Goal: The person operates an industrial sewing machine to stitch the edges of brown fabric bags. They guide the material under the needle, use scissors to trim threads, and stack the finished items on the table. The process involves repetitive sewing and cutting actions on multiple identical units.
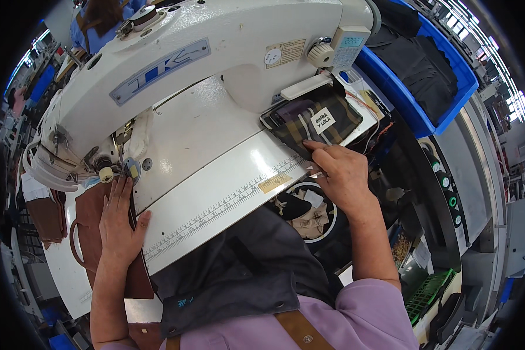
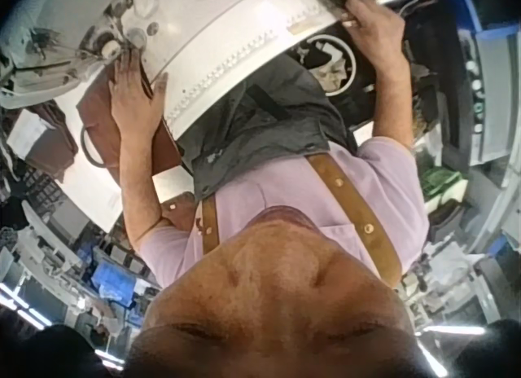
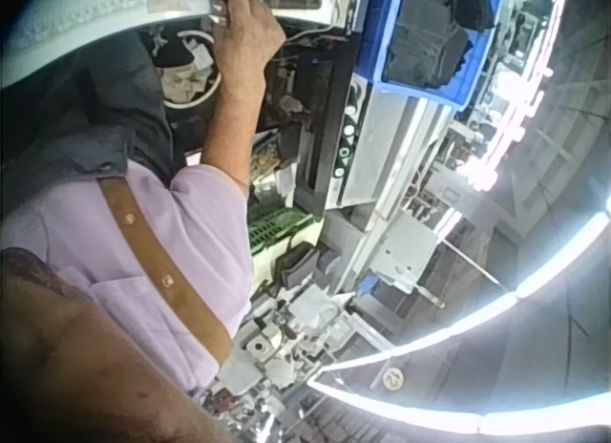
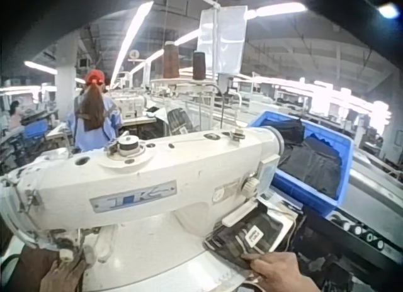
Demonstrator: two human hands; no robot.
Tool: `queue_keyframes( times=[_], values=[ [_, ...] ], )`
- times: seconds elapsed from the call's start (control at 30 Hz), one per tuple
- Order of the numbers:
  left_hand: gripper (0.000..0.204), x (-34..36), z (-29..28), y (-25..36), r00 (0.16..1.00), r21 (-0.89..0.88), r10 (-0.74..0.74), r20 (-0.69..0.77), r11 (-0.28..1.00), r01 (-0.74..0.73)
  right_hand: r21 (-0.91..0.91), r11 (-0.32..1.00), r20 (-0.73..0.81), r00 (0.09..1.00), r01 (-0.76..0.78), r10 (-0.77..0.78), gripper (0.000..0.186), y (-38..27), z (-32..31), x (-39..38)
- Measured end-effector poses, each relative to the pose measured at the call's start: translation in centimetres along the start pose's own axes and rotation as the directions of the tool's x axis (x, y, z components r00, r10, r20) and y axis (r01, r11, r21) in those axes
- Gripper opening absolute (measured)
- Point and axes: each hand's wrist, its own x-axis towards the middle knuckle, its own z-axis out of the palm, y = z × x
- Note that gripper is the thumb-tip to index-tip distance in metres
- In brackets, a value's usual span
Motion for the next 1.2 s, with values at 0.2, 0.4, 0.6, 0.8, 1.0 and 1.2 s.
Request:
queue_keyframes(
  times=[0.2, 0.4, 0.6, 0.8, 1.0, 1.2],
  values=[
    [0.077, 0.1, -0.8, -0.1, 0.997, 0.008, -0.017, 0.073, 1.0, 0.016, 0.179, 0.971, 0.033, 0.987, -0.159, 0.156, 0.028, -0.7, -0.6, -0.1],
    [0.074, 0.8, -2.2, -2.0, 0.988, -0.017, 0.121, 0.1, 0.993, -0.119, 0.273, 0.942, -0.003, 0.979, -0.194, 0.202, 0.028, 0.5, -0.4, -1.2],
    [0.067, 0.4, -1.1, -3.4, 0.987, -0.075, 0.162, 0.012, 0.984, -0.161, 0.109, 0.982, -0.146, 0.975, -0.151, 0.166, 0.014, -0.1, 0.2, 0.8],
    [0.063, 0.2, -0.3, -3.2, 0.996, -0.248, 0.093, 0.017, 0.965, -0.086, 0.352, 0.927, 0.1, 0.979, 0.13, -0.176, 0.017, -10.0, 1.9, 8.0],
    [0.071, -0.8, -0.3, -2.2, 0.996, -0.256, 0.048, 0.075, 0.966, -0.028, 0.465, 0.774, 0.182, 0.809, 0.43, -0.559, 0.033, -17.5, 8.0, 13.5],
    [0.068, -0.1, -1.4, -3.2, 0.992, -0.224, 0.096, 0.084, 0.972, -0.075, 0.481, 0.766, 0.113, 0.836, 0.427, -0.537, 0.028, -19.4, 12.0, 15.2]
  ],
)
